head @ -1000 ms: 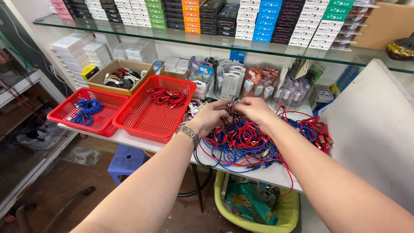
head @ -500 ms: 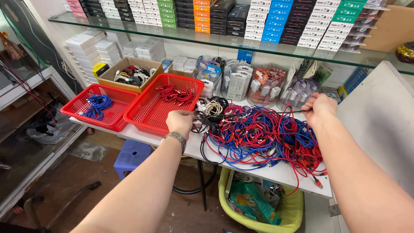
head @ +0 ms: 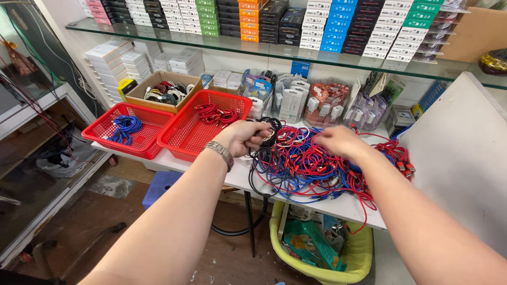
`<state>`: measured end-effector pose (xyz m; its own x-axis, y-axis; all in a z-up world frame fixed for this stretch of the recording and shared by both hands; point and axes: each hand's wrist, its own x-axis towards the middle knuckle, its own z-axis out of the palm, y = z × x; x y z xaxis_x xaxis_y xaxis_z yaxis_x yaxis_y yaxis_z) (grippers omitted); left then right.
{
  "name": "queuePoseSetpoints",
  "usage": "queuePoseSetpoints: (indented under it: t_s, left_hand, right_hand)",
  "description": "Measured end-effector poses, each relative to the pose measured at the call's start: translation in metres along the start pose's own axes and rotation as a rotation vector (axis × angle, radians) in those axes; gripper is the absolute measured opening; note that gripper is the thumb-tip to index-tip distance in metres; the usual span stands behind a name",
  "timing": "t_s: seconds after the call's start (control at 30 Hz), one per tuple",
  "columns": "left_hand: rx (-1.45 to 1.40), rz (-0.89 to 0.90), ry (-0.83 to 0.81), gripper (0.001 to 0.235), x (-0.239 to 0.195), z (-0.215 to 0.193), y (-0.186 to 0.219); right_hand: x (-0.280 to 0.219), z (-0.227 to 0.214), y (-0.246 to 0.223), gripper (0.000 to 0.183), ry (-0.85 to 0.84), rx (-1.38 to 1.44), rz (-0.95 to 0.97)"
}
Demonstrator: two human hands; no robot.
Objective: The person sorts a large pile of tangled USB cables on a table, untangling and coiling them by hand. They place the organized cables into red plastic baskets and a cardboard box, separating them by color and type.
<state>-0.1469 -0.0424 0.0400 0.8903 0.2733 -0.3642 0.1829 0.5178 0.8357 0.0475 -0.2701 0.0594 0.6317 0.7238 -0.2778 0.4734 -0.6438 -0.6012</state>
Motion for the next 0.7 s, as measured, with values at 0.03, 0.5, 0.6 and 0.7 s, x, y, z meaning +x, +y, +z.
queuePoseSetpoints:
  t_s: [0.03, 0.5, 0.6, 0.7]
  left_hand:
    - [0.060, 0.013, -0.007, 0.017, -0.005, 0.010, 0.001]
    - [1.384, 0.098, 0.109, 0.026, -0.062, 0.008, -0.006]
    - [1.501, -0.227, 0.126, 0.027, -0.069, -0.005, -0.009]
    - [1.549, -0.363, 0.032, 0.027, -0.079, -0.018, -0.007]
  right_hand:
    - [-0.003, 0.008, -0.015, 0.043, -0.002, 0.204, -0.145]
    - [-0.035, 0.005, -0.047, 0.033, 0.275, -0.296, -0.434]
    - [-0.041, -0.004, -0.030, 0.028, 0.554, -0.501, -0.459]
    - [-0.035, -0.015, -0.014, 0.035, 0.644, -0.568, -0.254]
